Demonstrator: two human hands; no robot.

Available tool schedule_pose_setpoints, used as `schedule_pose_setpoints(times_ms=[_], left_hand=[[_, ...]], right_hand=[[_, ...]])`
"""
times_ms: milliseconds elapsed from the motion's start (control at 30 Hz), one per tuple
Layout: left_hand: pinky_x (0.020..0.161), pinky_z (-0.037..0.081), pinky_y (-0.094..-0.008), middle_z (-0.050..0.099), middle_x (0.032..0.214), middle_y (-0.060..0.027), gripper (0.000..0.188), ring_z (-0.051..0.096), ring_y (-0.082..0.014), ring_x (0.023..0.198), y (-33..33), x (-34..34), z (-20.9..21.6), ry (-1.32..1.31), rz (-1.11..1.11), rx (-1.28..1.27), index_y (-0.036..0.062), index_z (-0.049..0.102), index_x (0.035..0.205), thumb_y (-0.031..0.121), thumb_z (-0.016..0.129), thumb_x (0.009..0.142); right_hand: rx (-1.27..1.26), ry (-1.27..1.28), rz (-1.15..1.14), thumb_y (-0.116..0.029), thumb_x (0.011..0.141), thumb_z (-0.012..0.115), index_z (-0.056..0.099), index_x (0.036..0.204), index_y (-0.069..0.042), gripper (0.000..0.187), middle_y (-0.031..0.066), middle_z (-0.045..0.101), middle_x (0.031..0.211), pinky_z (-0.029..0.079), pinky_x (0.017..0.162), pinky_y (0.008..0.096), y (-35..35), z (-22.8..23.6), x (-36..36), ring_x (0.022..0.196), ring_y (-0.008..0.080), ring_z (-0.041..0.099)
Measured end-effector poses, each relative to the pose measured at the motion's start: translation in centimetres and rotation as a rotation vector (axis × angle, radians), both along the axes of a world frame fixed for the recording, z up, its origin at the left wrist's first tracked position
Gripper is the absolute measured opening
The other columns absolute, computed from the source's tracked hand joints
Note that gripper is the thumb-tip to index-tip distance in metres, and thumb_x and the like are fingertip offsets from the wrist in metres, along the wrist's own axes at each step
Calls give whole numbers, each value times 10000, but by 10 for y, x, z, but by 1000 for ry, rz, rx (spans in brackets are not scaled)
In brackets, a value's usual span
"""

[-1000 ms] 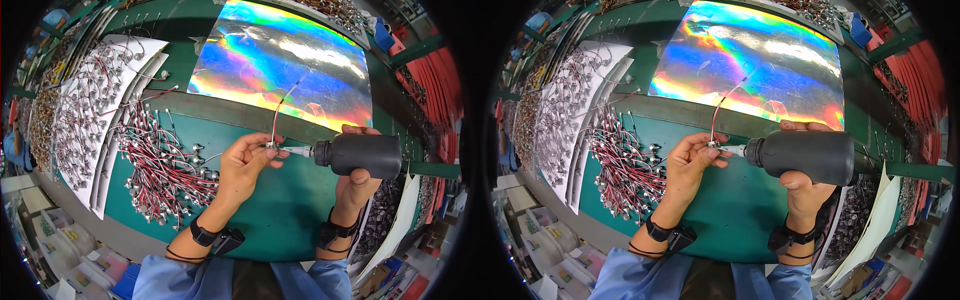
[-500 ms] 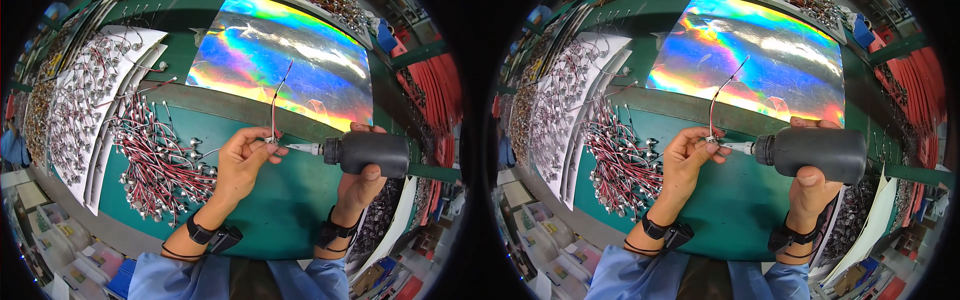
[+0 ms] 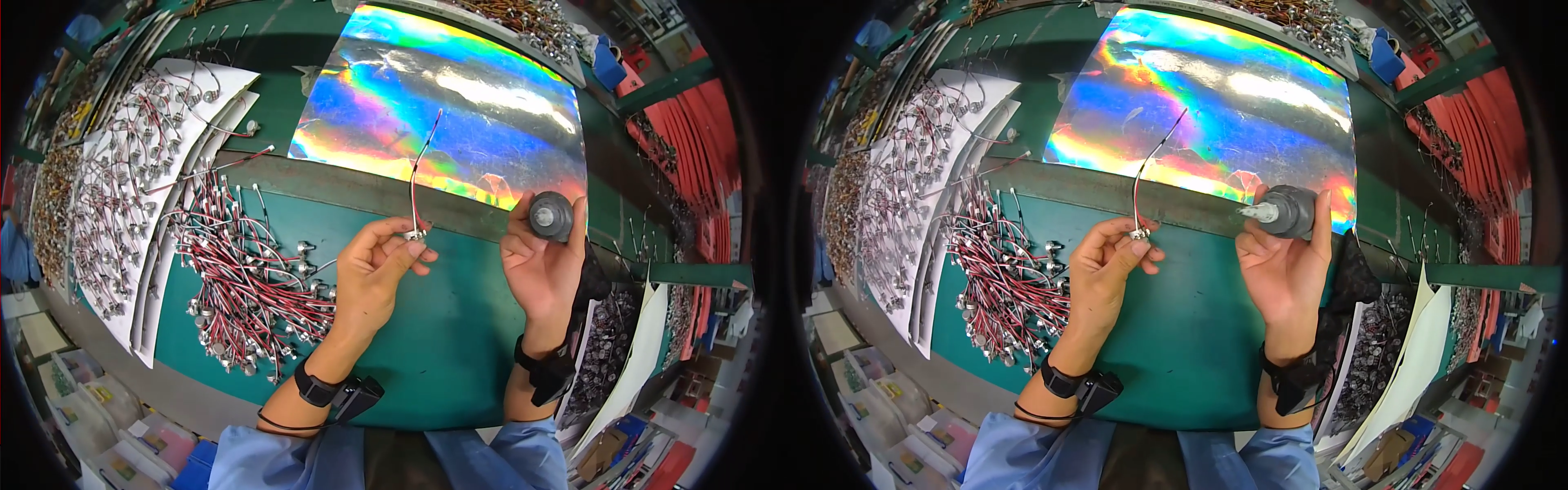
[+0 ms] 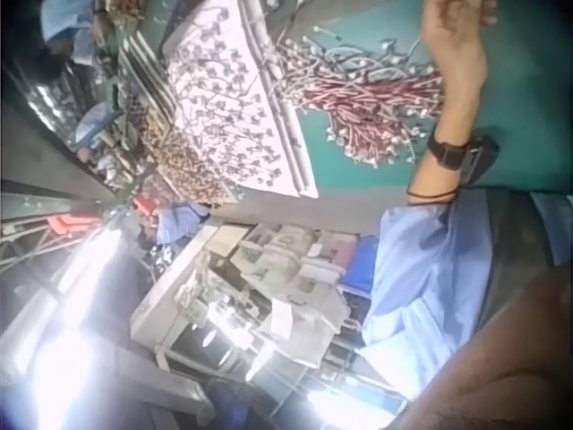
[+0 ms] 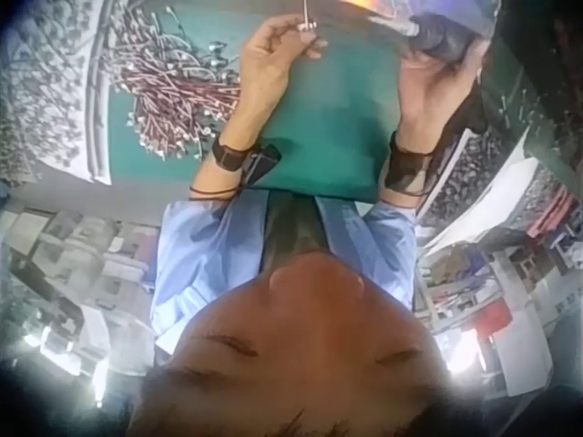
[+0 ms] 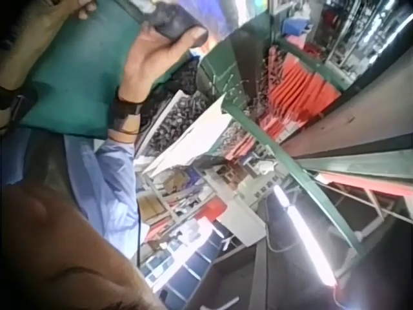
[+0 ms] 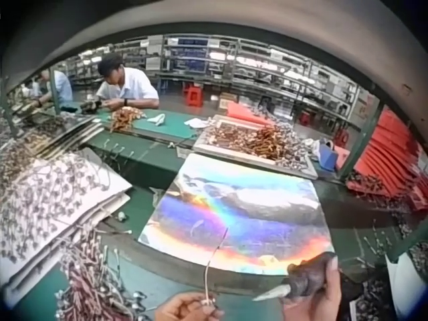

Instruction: The person picks up a wire assembly, applies glue from a bottle to the base of the component, and places it onto a holographic sheet, repeating this process for several assemblies while occasionally wiping the glue bottle tip with a black cloth.

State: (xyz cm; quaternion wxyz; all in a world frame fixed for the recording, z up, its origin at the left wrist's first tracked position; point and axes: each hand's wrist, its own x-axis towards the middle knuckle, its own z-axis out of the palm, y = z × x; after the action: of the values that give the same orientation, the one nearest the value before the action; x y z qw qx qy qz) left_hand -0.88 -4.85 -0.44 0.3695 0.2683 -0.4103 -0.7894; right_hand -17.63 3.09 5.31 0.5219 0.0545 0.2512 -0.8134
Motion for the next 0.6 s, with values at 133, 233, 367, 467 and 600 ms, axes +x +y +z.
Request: schedule_pose_setpoints(times_ms=[133, 233, 367, 467, 600], left_hand=[[633, 483, -264, 567, 975, -126, 193, 588, -168, 734, 0, -5, 0, 20, 9, 22, -24, 502, 992, -13, 522, 801], [630, 486, -264, 569, 966, -124, 189, 592, -168, 726, 3, -7, 5, 23, 22, 18, -29, 506, 987, -16, 523, 799], [606, 486, -236, 570, 945, -110, 179, 605, -163, 749, 4, -5, 5, 30, 9, -11, -39, 515, 977, -38, 515, 798], [607, 488, -233, 572, 946, -114, 178, 610, -165, 745, 3, -3, 9, 30, -8, -29, -45, 516, 974, -40, 516, 797], [627, 492, -251, 575, 969, -137, 179, 608, -174, 712, 4, -2, 12, 34, -26, -39, -50, 514, 971, -26, 525, 794]], right_hand=[[196, 629, -359, -432, 803, 531, 457, 1045, 5, 506, 123, 552, 922, 409, 617, 253, 1, 5, 6, 709, 155, 505], [205, 1028, -409, -468, 766, 561, 425, 1088, 18, 598, 148, 549, 951, 425, 700, 279, 5, 16, 21, 802, 194, 528], [258, 1406, -363, -509, 709, 605, 380, 1138, 36, 729, 178, 540, 991, 419, 806, 321, 15, 23, 33, 919, 244, 530], [292, 1488, -329, -518, 682, 627, 368, 1148, 41, 773, 188, 535, 1003, 412, 837, 337, 16, 26, 39, 949, 258, 526], [306, 1463, -345, -509, 666, 647, 373, 1142, 38, 775, 190, 533, 1003, 413, 834, 341, 17, 28, 42, 938, 255, 527]])
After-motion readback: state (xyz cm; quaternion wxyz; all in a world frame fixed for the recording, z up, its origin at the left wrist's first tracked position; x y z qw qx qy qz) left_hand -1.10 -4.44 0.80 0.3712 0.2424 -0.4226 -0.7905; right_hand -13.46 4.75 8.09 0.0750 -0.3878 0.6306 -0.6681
